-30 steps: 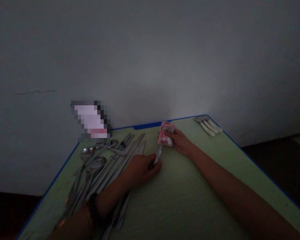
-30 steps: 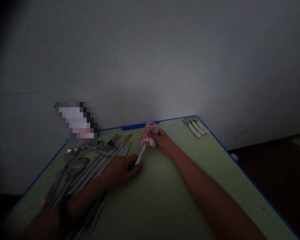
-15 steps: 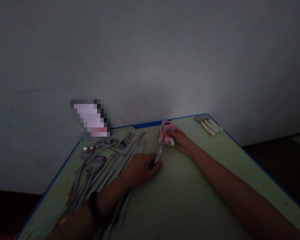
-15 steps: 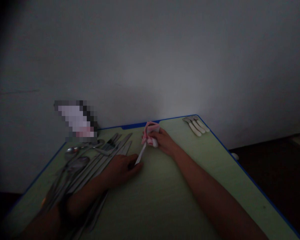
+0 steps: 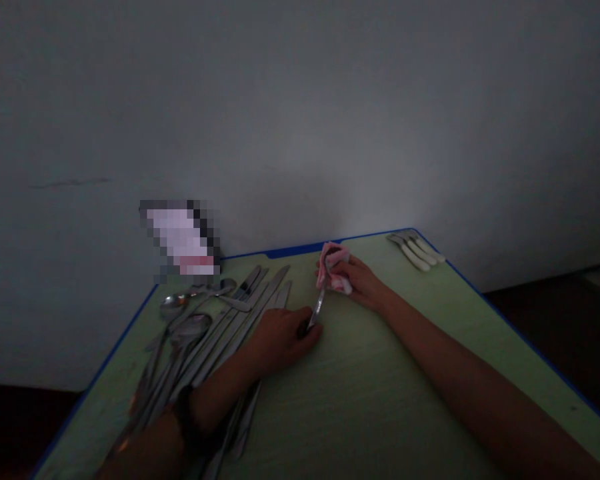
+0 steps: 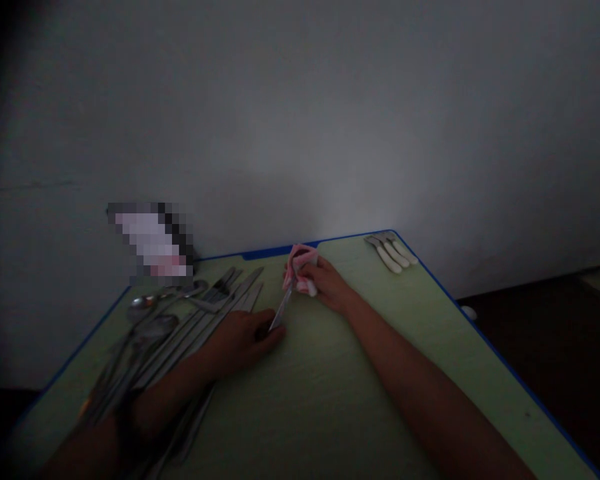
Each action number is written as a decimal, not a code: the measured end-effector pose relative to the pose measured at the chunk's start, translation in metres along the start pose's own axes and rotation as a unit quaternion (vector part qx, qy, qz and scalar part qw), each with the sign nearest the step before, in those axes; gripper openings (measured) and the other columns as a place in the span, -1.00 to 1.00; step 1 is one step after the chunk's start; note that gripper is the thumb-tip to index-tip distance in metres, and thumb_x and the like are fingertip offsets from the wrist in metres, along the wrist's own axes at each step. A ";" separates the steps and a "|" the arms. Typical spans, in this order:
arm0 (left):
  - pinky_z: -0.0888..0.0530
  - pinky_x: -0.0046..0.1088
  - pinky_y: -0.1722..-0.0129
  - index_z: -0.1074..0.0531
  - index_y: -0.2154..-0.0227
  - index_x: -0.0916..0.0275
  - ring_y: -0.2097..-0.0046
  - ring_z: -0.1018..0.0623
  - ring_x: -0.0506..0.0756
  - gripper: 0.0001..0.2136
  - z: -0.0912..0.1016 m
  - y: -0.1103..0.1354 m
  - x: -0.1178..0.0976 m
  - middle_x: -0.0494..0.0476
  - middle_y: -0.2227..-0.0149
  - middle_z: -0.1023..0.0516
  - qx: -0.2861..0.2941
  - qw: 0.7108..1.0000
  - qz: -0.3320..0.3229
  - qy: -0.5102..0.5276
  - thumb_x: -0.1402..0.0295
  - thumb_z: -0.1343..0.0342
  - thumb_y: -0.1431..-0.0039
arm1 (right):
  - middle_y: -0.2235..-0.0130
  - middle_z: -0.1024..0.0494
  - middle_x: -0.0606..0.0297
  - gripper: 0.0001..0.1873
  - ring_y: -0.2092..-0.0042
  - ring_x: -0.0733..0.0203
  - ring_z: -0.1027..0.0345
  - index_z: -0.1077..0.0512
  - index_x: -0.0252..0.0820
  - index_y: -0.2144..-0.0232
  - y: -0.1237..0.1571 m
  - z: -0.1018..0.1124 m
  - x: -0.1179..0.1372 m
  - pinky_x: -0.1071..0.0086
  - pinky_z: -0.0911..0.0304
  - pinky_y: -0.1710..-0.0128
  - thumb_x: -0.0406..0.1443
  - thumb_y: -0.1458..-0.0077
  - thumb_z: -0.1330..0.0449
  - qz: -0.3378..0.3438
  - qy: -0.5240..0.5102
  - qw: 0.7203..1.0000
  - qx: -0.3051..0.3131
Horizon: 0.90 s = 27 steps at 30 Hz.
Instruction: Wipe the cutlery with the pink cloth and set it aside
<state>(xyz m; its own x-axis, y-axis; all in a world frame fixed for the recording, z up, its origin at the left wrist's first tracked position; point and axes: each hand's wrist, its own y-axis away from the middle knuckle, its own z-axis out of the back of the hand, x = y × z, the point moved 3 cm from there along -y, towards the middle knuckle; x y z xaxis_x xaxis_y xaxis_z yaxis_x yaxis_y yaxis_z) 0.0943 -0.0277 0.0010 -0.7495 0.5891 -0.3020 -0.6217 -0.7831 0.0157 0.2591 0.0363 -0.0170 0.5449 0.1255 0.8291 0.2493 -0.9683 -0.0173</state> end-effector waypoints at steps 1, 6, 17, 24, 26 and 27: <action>-0.12 -0.52 0.53 -0.32 0.49 0.23 0.57 -0.38 -0.02 -0.71 0.000 0.000 0.000 -0.03 0.61 -0.40 -0.001 1.000 0.000 -0.001 0.16 0.13 -0.21 | 0.39 -0.55 0.27 -0.78 0.35 0.23 -0.45 -0.42 -0.27 0.36 0.000 0.000 0.000 0.34 -0.36 0.30 -0.46 0.17 -0.18 0.001 0.000 1.000 0.002; -0.12 -0.51 0.53 -0.30 0.51 0.23 0.57 -0.37 -0.01 -0.75 -0.001 -0.001 0.002 -0.02 0.61 -0.38 -0.001 1.000 -0.003 -0.016 0.24 0.13 -0.18 | 0.35 -0.55 0.24 -0.74 0.33 0.24 -0.43 -0.44 -0.25 0.33 0.000 0.000 -0.002 0.34 -0.35 0.30 -0.32 0.16 -0.31 0.022 0.024 0.999 0.007; -0.17 -0.52 0.51 -0.33 0.47 0.23 0.54 -0.39 -0.01 -0.74 0.001 0.000 0.000 -0.01 0.59 -0.40 0.013 1.000 0.004 -0.010 0.23 0.16 -0.22 | 0.50 -0.54 0.19 -0.58 0.46 0.22 -0.42 -0.44 -0.32 0.52 0.003 0.002 -0.004 0.35 -0.34 0.41 -0.01 0.10 -0.24 0.021 0.057 0.996 -0.068; -0.25 -0.49 0.47 -0.35 0.40 0.24 0.51 -0.44 0.03 -0.59 0.003 0.000 0.001 0.07 0.54 -0.46 0.001 1.000 0.017 0.014 0.22 0.36 -0.33 | 0.36 -0.57 0.21 -0.74 0.34 0.20 -0.47 -0.44 -0.27 0.36 0.000 0.003 -0.001 0.29 -0.38 0.27 -0.18 0.05 -0.27 0.026 -0.026 0.998 -0.047; -0.25 -0.49 0.47 -0.35 0.40 0.25 0.52 -0.43 0.03 -0.57 0.003 -0.001 0.001 0.06 0.56 -0.45 0.003 1.000 0.019 0.018 0.22 0.39 -0.34 | 0.29 -0.58 0.20 -0.81 0.27 0.18 -0.48 -0.44 -0.28 0.32 0.001 0.003 0.000 0.28 -0.38 0.21 -0.29 0.03 -0.25 0.007 -0.053 0.998 -0.015; -0.24 -0.49 0.47 -0.36 0.42 0.25 0.52 -0.43 0.03 -0.57 0.004 -0.001 0.001 0.06 0.56 -0.44 0.004 1.000 0.017 0.015 0.21 0.38 -0.34 | 0.26 -0.57 0.19 -0.82 0.24 0.17 -0.48 -0.44 -0.29 0.30 0.001 0.003 0.001 0.27 -0.38 0.18 -0.35 0.03 -0.23 -0.003 -0.063 0.998 0.005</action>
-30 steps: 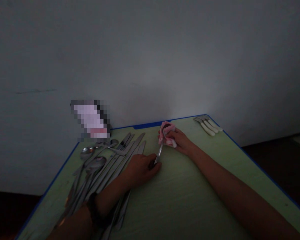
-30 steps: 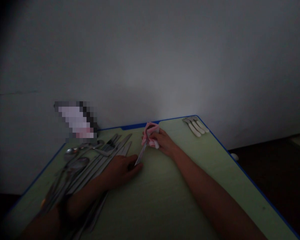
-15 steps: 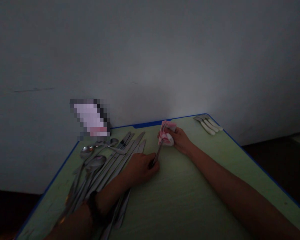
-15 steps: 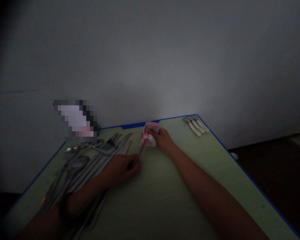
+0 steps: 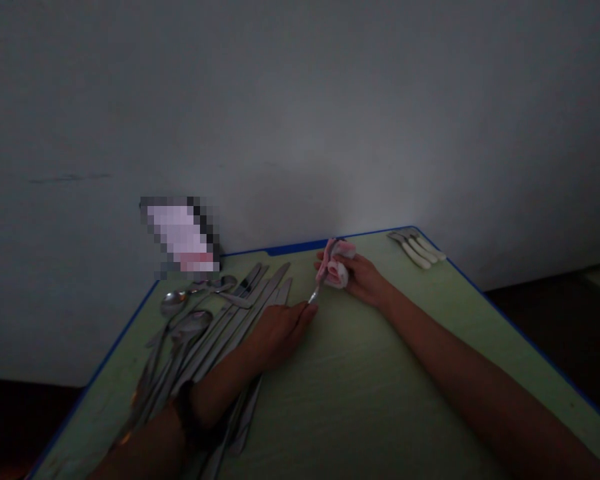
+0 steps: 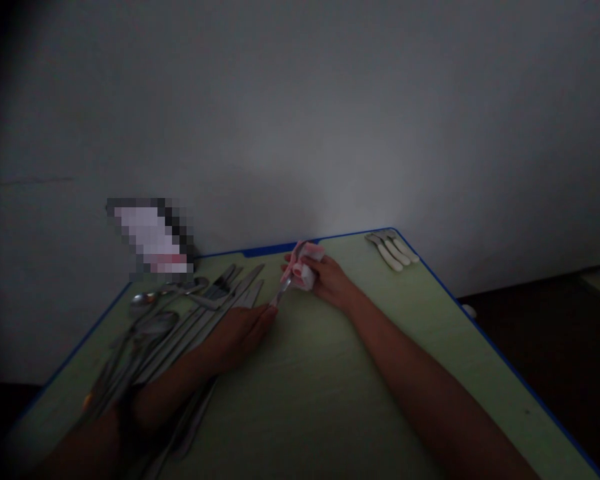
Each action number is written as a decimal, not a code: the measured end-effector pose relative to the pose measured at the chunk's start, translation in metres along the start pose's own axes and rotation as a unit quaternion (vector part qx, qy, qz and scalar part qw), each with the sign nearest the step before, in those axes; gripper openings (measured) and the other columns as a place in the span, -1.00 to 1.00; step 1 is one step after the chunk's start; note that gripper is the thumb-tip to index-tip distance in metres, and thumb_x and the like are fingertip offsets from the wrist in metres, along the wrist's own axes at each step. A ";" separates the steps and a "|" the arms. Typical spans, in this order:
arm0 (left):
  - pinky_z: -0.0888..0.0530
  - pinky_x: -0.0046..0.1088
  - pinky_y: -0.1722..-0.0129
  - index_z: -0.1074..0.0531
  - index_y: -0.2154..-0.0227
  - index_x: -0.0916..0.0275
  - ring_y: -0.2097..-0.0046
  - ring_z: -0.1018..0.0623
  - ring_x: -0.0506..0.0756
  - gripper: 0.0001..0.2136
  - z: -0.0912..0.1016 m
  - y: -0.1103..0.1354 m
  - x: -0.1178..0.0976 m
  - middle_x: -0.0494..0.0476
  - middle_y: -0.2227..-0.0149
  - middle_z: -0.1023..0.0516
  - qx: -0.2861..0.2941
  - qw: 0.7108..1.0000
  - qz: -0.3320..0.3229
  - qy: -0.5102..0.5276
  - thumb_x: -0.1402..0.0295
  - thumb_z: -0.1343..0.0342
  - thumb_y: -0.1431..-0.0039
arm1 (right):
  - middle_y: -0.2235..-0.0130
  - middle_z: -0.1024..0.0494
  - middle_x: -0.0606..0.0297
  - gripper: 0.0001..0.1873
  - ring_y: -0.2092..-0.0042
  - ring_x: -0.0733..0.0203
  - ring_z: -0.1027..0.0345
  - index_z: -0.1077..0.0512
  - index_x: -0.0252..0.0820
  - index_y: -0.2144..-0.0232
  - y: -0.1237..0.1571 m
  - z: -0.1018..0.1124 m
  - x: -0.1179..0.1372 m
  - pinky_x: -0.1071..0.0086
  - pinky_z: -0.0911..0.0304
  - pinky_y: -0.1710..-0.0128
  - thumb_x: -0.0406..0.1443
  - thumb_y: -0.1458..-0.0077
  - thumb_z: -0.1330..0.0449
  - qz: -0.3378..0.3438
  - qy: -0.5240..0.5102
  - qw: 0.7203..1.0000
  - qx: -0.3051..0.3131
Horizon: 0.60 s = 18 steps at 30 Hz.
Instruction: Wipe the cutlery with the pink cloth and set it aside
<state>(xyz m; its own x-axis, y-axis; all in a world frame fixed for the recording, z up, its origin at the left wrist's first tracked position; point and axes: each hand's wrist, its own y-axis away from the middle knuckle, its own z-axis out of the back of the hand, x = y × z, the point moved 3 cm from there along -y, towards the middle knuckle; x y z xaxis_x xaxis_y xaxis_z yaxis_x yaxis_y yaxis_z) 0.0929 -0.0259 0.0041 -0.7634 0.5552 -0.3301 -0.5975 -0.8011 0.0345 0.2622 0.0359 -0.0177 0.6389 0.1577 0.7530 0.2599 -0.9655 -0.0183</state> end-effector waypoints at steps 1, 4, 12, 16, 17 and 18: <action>-0.24 -0.49 0.47 -0.36 0.42 0.25 0.52 -0.43 0.03 -0.56 0.000 0.000 0.000 0.07 0.56 -0.44 0.001 1.000 -0.005 -0.003 0.21 0.38 -0.34 | 0.23 -0.57 0.18 -0.81 0.21 0.16 -0.48 -0.44 -0.30 0.28 0.001 -0.001 0.001 0.26 -0.38 0.15 -0.40 0.04 -0.21 -0.010 -0.006 1.000 0.018; -0.23 -0.49 0.48 -0.36 0.45 0.26 0.51 -0.44 0.04 -0.55 -0.001 0.000 -0.001 0.07 0.58 -0.43 0.002 1.000 -0.019 -0.020 0.20 0.36 -0.33 | 0.22 -0.57 0.17 -0.75 0.20 0.16 -0.47 -0.44 -0.30 0.25 0.002 -0.002 0.001 0.25 -0.37 0.14 -0.48 0.07 -0.17 -0.020 -0.008 0.999 0.040; -0.27 -0.47 0.43 -0.38 0.40 0.26 0.48 -0.46 0.05 -0.54 -0.002 -0.002 0.001 0.11 0.52 -0.48 0.002 1.000 -0.014 -0.028 0.18 0.39 -0.34 | 0.30 -0.57 0.21 -0.80 0.28 0.19 -0.48 -0.42 -0.24 0.32 -0.002 -0.002 -0.004 0.27 -0.39 0.22 -0.21 -0.05 -0.20 0.022 -0.003 0.999 -0.041; -0.26 -0.47 0.44 -0.38 0.39 0.25 0.48 -0.46 0.05 -0.54 -0.002 -0.001 0.002 0.10 0.52 -0.48 0.002 1.000 -0.011 -0.022 0.18 0.39 -0.34 | 0.32 -0.57 0.27 -0.66 0.27 0.18 -0.47 -0.39 -0.14 0.28 -0.005 0.001 0.000 0.24 -0.36 0.18 -0.02 -0.08 -0.09 0.030 -0.070 0.995 -0.056; -0.26 -0.47 0.44 -0.38 0.40 0.25 0.48 -0.46 0.05 -0.54 -0.002 0.000 0.002 0.10 0.52 -0.48 0.000 1.000 -0.014 -0.024 0.18 0.39 -0.34 | 0.31 -0.57 0.27 -0.61 0.25 0.17 -0.47 -0.39 -0.13 0.27 -0.005 0.001 0.001 0.22 -0.35 0.16 0.03 -0.08 -0.06 0.028 -0.085 0.995 -0.050; -0.26 -0.47 0.43 -0.38 0.40 0.25 0.48 -0.46 0.05 -0.54 -0.002 0.000 0.001 0.10 0.52 -0.48 -0.002 1.000 -0.018 -0.025 0.19 0.39 -0.34 | 0.30 -0.57 0.27 -0.56 0.24 0.16 -0.46 -0.39 -0.12 0.26 -0.005 0.002 0.002 0.20 -0.34 0.14 0.08 -0.07 -0.02 0.024 -0.095 0.994 -0.041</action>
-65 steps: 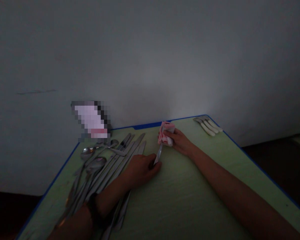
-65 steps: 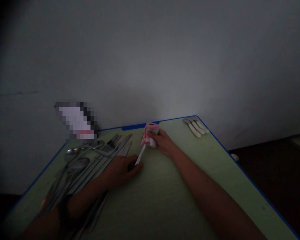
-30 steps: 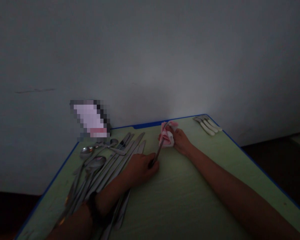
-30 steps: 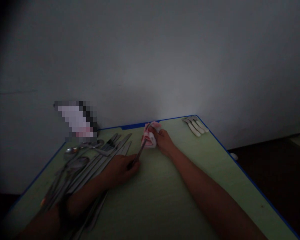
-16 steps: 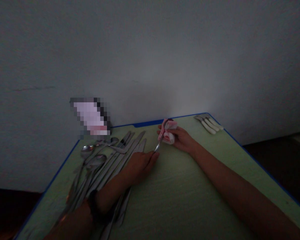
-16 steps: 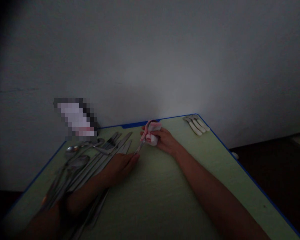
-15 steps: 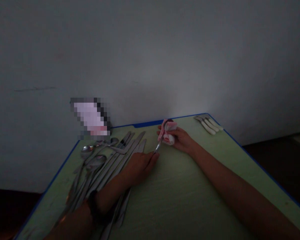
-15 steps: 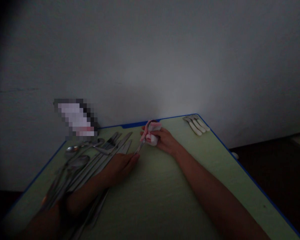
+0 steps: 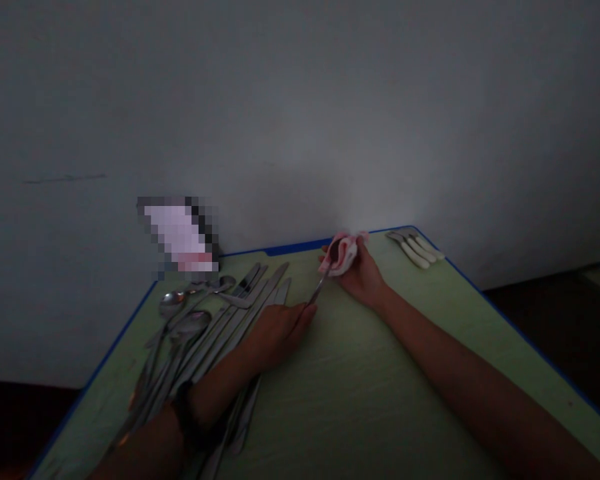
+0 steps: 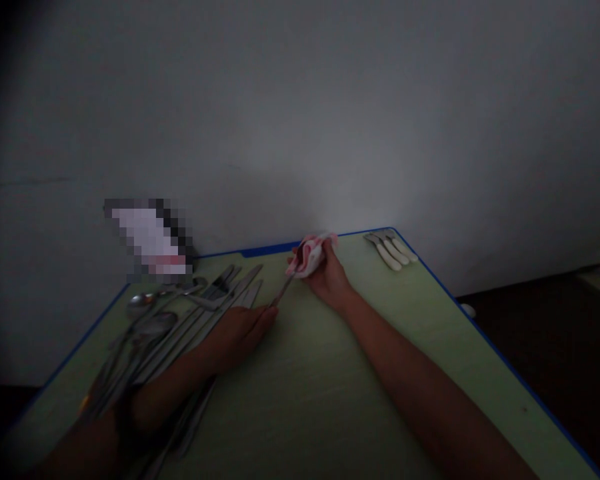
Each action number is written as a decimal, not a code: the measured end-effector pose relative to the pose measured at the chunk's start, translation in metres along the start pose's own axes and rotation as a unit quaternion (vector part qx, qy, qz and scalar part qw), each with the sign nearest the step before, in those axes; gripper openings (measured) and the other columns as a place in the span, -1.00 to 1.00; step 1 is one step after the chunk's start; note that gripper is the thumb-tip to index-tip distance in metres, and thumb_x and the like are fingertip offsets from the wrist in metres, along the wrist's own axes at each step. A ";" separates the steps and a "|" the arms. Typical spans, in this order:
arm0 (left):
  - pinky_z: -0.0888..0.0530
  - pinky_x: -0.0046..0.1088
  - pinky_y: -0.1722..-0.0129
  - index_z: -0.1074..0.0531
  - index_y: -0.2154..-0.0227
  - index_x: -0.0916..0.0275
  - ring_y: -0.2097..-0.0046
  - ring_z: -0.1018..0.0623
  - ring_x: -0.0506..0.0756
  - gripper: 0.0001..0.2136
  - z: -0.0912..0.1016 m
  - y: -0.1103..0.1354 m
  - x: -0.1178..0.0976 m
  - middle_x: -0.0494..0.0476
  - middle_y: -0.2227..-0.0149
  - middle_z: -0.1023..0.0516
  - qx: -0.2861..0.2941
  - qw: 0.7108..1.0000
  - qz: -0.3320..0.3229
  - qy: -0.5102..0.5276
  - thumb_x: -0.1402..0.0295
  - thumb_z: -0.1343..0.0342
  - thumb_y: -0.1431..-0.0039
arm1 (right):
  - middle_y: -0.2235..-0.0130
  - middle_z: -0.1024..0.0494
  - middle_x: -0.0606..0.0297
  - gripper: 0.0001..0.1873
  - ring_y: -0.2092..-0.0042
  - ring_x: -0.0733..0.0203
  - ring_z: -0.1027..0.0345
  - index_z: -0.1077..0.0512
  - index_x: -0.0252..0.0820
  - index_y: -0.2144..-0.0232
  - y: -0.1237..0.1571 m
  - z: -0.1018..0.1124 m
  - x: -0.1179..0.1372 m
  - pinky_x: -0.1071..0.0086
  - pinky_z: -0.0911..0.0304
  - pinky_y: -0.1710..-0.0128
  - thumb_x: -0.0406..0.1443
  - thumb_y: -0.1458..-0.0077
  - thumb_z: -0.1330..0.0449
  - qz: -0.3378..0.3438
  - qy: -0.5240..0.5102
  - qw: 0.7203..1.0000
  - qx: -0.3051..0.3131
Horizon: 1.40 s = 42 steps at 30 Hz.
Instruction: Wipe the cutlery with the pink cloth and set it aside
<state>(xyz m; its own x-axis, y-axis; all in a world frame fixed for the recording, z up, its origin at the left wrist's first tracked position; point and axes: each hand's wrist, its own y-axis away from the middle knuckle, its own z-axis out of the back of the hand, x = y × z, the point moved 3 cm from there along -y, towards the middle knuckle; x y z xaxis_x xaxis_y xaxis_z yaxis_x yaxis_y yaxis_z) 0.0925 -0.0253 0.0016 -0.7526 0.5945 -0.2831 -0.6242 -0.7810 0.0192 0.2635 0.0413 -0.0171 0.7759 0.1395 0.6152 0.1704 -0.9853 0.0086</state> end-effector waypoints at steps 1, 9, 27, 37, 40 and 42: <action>-0.26 -0.46 0.43 -0.38 0.40 0.25 0.48 -0.46 0.05 -0.54 0.000 0.000 0.000 0.10 0.52 -0.48 0.000 1.000 -0.003 -0.002 0.19 0.39 -0.34 | 0.29 -0.57 0.26 -0.51 0.23 0.14 -0.45 -0.39 -0.11 0.25 0.000 0.000 0.001 0.17 -0.33 0.13 0.12 -0.05 0.00 -0.006 -0.003 1.000 0.008; -0.24 -0.47 0.46 -0.38 0.45 0.26 0.51 -0.44 0.04 -0.53 0.001 0.000 -0.001 0.10 0.56 -0.46 0.003 1.000 -0.007 -0.012 0.20 0.38 -0.34 | 0.27 -0.56 0.23 -0.65 0.28 0.14 -0.45 -0.41 -0.18 0.26 0.006 -0.005 0.003 0.20 -0.35 0.20 -0.07 -0.07 -0.02 -0.035 0.021 0.998 0.037; -0.23 -0.47 0.48 -0.39 0.44 0.26 0.53 -0.43 0.04 -0.51 0.000 0.000 -0.001 0.08 0.58 -0.45 0.000 1.000 -0.002 -0.002 0.18 0.40 -0.34 | 0.31 -0.54 0.28 -0.54 0.27 0.17 -0.43 -0.40 -0.12 0.23 0.003 -0.006 -0.001 0.22 -0.34 0.20 0.07 -0.11 0.04 -0.013 -0.013 1.000 0.007; -0.22 -0.46 0.47 -0.38 0.48 0.27 0.54 -0.41 0.02 -0.53 0.002 0.002 -0.002 0.08 0.58 -0.44 0.001 1.000 -0.024 0.012 0.22 0.37 -0.35 | 0.41 -0.54 0.29 -0.62 0.34 0.30 -0.39 -0.46 -0.21 0.41 0.001 -0.006 0.004 0.45 -0.34 0.25 -0.11 -0.17 0.04 -0.017 -0.054 0.998 -0.029; -0.22 -0.47 0.47 -0.37 0.50 0.26 0.54 -0.41 0.02 -0.54 0.003 0.002 -0.002 0.07 0.58 -0.44 0.001 1.000 -0.025 0.019 0.23 0.35 -0.35 | 0.42 -0.54 0.33 -0.67 0.31 0.31 -0.40 -0.44 -0.17 0.50 -0.005 -0.004 0.001 0.44 -0.33 0.17 -0.11 -0.14 -0.05 0.014 -0.034 0.999 -0.014; -0.22 -0.48 0.47 -0.36 0.50 0.27 0.52 -0.42 0.02 -0.55 0.002 0.002 -0.001 0.07 0.57 -0.44 -0.003 1.000 -0.024 0.016 0.23 0.35 -0.35 | 0.38 -0.55 0.32 -0.68 0.28 0.28 -0.41 -0.45 -0.16 0.48 -0.008 0.000 -0.002 0.39 -0.33 0.15 -0.09 -0.12 -0.08 0.032 -0.018 0.999 -0.010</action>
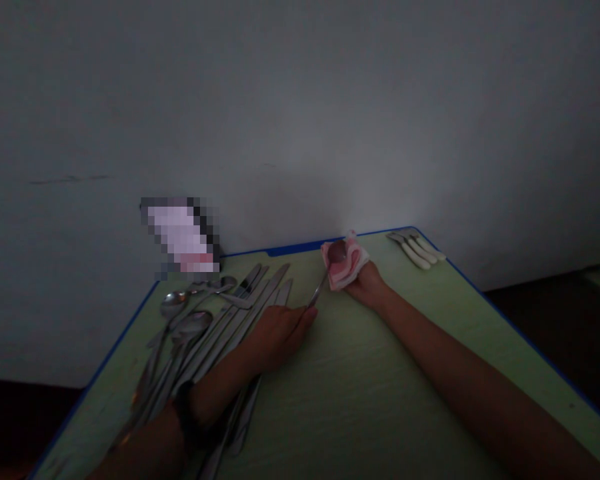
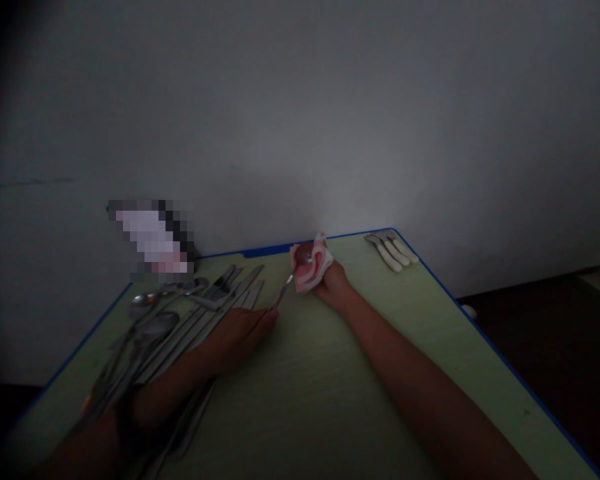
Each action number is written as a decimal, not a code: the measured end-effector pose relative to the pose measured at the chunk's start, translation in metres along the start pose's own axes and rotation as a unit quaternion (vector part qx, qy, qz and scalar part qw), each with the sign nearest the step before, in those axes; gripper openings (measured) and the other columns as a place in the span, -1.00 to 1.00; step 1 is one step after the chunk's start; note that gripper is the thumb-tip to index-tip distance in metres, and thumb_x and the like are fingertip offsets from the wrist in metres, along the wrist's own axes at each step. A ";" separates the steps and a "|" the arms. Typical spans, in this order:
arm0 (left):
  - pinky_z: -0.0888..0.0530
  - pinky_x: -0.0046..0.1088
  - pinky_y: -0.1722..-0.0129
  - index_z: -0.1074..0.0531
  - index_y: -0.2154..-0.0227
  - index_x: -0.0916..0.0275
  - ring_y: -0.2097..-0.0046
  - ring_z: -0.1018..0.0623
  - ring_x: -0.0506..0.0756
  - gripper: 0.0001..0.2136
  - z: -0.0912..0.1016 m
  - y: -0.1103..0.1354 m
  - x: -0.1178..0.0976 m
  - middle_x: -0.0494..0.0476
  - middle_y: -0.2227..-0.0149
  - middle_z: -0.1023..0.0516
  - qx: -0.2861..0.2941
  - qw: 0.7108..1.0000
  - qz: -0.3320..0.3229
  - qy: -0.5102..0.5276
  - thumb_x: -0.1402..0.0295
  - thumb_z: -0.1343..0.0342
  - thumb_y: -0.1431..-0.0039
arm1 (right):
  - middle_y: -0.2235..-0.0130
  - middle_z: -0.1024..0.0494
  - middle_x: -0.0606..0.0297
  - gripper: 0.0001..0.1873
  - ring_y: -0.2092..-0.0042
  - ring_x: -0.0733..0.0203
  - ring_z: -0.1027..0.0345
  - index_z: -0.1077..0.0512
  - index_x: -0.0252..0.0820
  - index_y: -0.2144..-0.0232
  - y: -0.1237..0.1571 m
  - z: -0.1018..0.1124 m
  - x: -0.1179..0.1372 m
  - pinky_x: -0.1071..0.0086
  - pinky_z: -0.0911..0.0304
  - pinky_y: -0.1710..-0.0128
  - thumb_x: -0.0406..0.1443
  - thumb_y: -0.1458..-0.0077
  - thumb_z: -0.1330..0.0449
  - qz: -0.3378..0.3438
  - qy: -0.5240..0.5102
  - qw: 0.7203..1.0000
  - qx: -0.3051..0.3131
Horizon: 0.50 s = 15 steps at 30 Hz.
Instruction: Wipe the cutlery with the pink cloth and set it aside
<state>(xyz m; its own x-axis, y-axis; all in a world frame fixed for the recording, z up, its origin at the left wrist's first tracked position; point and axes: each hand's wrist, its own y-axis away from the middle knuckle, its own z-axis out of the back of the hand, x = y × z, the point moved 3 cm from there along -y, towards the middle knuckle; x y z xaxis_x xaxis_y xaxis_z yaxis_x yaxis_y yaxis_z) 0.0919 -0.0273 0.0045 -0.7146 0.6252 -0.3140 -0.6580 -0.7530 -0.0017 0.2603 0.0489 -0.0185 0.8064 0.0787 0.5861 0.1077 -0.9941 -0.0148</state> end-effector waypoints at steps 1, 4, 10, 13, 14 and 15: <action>-0.22 -0.48 0.47 -0.36 0.50 0.27 0.52 -0.42 0.02 -0.55 0.000 0.000 0.000 0.07 0.56 -0.44 -0.001 1.000 0.001 -0.002 0.23 0.35 -0.34 | 0.35 -0.56 0.31 -0.70 0.27 0.26 -0.42 -0.46 -0.15 0.43 -0.001 0.002 -0.002 0.37 -0.34 0.17 -0.08 -0.11 -0.09 0.001 0.014 1.000 0.003; -0.22 -0.48 0.47 -0.35 0.50 0.27 0.52 -0.41 0.02 -0.55 -0.001 -0.001 0.000 0.07 0.57 -0.43 0.005 1.000 0.004 -0.006 0.24 0.35 -0.34 | 0.33 -0.56 0.30 -0.74 0.28 0.25 -0.42 -0.47 -0.16 0.35 -0.003 0.009 -0.004 0.36 -0.34 0.21 -0.12 -0.09 -0.11 0.000 0.036 0.999 -0.015; -0.20 -0.50 0.50 -0.34 0.51 0.26 0.55 -0.38 0.00 -0.55 0.000 -0.001 0.000 0.03 0.61 -0.38 0.008 1.000 0.013 0.011 0.22 0.36 -0.34 | 0.37 -0.56 0.28 -0.77 0.30 0.28 -0.41 -0.43 -0.22 0.40 0.002 0.005 0.002 0.42 -0.33 0.19 -0.27 -0.14 0.00 -0.040 -0.028 0.999 -0.014; -0.20 -0.51 0.49 -0.32 0.53 0.26 0.55 -0.38 -0.01 -0.54 0.000 0.000 0.001 0.03 0.61 -0.39 0.005 1.000 0.015 0.019 0.21 0.36 -0.34 | 0.31 -0.57 0.22 -0.67 0.23 0.20 -0.43 -0.42 -0.24 0.35 0.007 -0.004 0.007 0.33 -0.33 0.14 -0.15 -0.15 0.03 -0.059 -0.056 0.997 0.011; -0.20 -0.50 0.49 -0.32 0.53 0.26 0.55 -0.37 -0.01 -0.54 -0.001 0.000 0.001 0.02 0.62 -0.38 0.004 1.000 0.016 0.020 0.20 0.36 -0.34 | 0.28 -0.57 0.21 -0.64 0.19 0.17 -0.43 -0.42 -0.23 0.32 0.009 -0.007 0.008 0.28 -0.33 0.12 -0.09 -0.14 0.03 -0.059 -0.063 0.996 0.024; -0.19 -0.50 0.50 -0.32 0.54 0.26 0.56 -0.37 -0.01 -0.54 -0.001 0.000 0.001 0.02 0.63 -0.36 0.002 1.000 0.016 0.019 0.20 0.36 -0.34 | 0.27 -0.57 0.20 -0.60 0.17 0.14 -0.42 -0.41 -0.22 0.30 0.011 -0.009 0.009 0.24 -0.32 0.10 -0.04 -0.13 0.03 -0.058 -0.066 0.995 0.039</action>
<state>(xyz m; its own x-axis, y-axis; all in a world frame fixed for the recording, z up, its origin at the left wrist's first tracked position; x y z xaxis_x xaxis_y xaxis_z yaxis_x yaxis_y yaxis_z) 0.0913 -0.0265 0.0032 -0.7250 0.5930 -0.3503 -0.6364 -0.7712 0.0118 0.2637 0.0377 -0.0055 0.8551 0.2065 0.4756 0.2449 -0.9694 -0.0194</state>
